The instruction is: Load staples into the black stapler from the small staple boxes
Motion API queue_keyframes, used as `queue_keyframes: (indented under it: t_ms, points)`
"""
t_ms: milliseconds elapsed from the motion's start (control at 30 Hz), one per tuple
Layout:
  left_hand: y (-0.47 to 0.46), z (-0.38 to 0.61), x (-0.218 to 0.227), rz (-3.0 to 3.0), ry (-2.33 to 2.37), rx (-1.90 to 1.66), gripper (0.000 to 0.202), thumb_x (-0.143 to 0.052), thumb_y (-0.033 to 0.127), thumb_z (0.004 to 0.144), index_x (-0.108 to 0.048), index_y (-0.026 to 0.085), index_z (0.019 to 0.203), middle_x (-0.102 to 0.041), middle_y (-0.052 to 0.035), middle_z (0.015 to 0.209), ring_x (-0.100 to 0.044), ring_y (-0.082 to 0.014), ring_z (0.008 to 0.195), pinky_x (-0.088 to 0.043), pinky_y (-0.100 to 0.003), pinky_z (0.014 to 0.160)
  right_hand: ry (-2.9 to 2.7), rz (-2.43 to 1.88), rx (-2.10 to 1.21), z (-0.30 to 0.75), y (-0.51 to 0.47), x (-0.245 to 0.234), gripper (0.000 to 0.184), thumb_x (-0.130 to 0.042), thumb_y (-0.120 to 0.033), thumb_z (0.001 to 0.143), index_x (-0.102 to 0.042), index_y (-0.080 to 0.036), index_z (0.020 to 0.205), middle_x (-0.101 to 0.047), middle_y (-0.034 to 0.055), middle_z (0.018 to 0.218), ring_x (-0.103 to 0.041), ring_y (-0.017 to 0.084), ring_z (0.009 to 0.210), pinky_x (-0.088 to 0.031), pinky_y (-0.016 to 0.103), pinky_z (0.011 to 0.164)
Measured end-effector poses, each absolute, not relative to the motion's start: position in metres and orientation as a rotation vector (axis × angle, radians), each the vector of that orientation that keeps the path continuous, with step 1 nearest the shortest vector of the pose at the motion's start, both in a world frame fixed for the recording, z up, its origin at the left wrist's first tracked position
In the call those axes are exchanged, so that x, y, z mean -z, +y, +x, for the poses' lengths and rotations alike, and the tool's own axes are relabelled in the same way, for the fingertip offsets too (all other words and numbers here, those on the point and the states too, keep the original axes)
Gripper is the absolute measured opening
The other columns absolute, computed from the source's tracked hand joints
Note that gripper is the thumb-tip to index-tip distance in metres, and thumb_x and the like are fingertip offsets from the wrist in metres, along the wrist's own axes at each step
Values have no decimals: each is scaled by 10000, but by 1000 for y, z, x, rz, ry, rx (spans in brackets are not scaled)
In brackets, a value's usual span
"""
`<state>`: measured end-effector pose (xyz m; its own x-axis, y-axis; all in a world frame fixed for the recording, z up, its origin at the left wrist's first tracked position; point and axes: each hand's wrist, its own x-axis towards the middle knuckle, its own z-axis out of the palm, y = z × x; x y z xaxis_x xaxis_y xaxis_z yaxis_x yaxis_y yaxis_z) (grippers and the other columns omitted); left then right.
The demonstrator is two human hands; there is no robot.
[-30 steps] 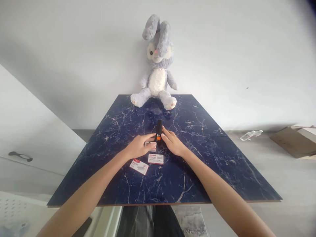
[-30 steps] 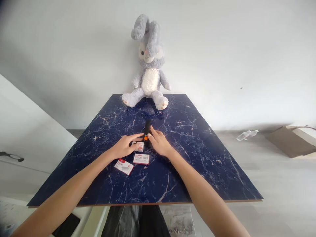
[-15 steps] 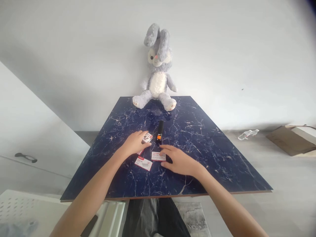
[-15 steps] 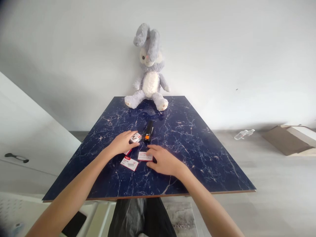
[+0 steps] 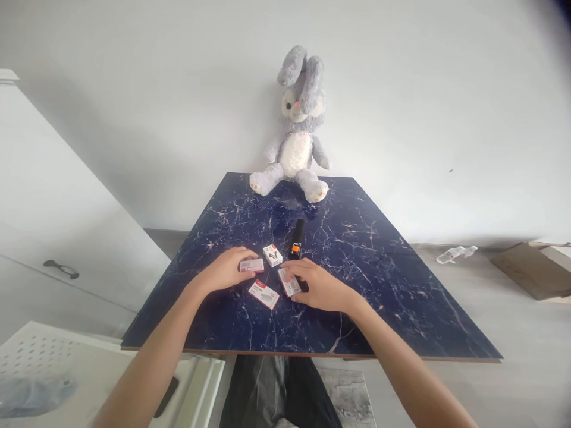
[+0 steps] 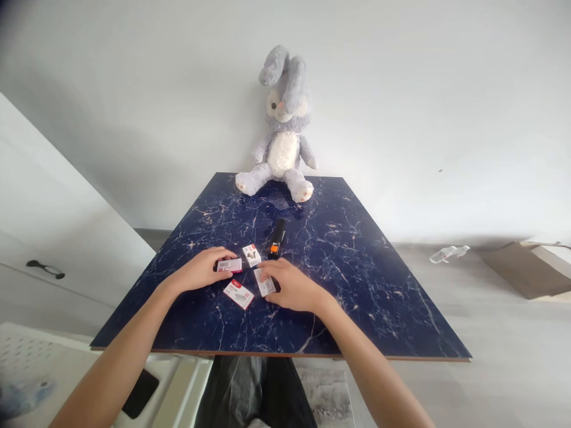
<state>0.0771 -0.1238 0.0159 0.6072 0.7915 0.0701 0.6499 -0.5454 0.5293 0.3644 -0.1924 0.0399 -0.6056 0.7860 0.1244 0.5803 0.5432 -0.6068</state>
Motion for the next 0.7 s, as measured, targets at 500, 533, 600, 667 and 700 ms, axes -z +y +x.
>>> queue_keyframes:
  t_ms: [500, 533, 600, 667, 700]
  points:
    - [-121, 63, -19, 2206, 1043, -375, 713, -745, 342, 751, -505, 317, 1422, -586, -80, 1230, -599, -181, 823, -474, -291, 699, -2699, -1076, -545, 307, -168, -45, 438, -772, -429, 694, -572, -207, 1014, -624, 67, 952, -586, 223, 785, -441, 321, 658]
    - [-121, 65, -17, 2203, 1068, -387, 755, -764, 374, 739, -485, 317, 1438, -581, -84, 1234, -607, -193, 842, -479, -299, 710, -2632, -1118, -504, 307, -170, -46, 445, -767, -447, 695, -559, -206, 1006, -617, 67, 941, -580, 228, 801, -446, 331, 679]
    - [-121, 66, -13, 2187, 1141, -412, 832, -774, 419, 732, -429, 303, 1481, -589, -96, 1226, -620, -222, 880, -488, -319, 739, -2548, -1122, -419, 305, -170, -51, 437, -765, -440, 688, -535, -207, 979, -607, 67, 918, -564, 246, 857, -450, 351, 732]
    - [-120, 66, -11, 2175, 1184, -438, 877, -766, 432, 741, -375, 297, 1515, -598, -107, 1254, -625, -257, 963, -492, -353, 809, -2519, -1065, -376, 303, -166, -58, 416, -760, -403, 688, -517, -213, 966, -607, 64, 909, -547, 254, 895, -445, 363, 775]
    - [-120, 66, -11, 2172, 1183, -449, 893, -765, 431, 742, -356, 299, 1525, -593, -113, 1288, -619, -274, 1018, -489, -371, 850, -2510, -1044, -378, 302, -162, -63, 408, -756, -389, 692, -511, -217, 969, -608, 60, 910, -542, 251, 897, -442, 364, 781]
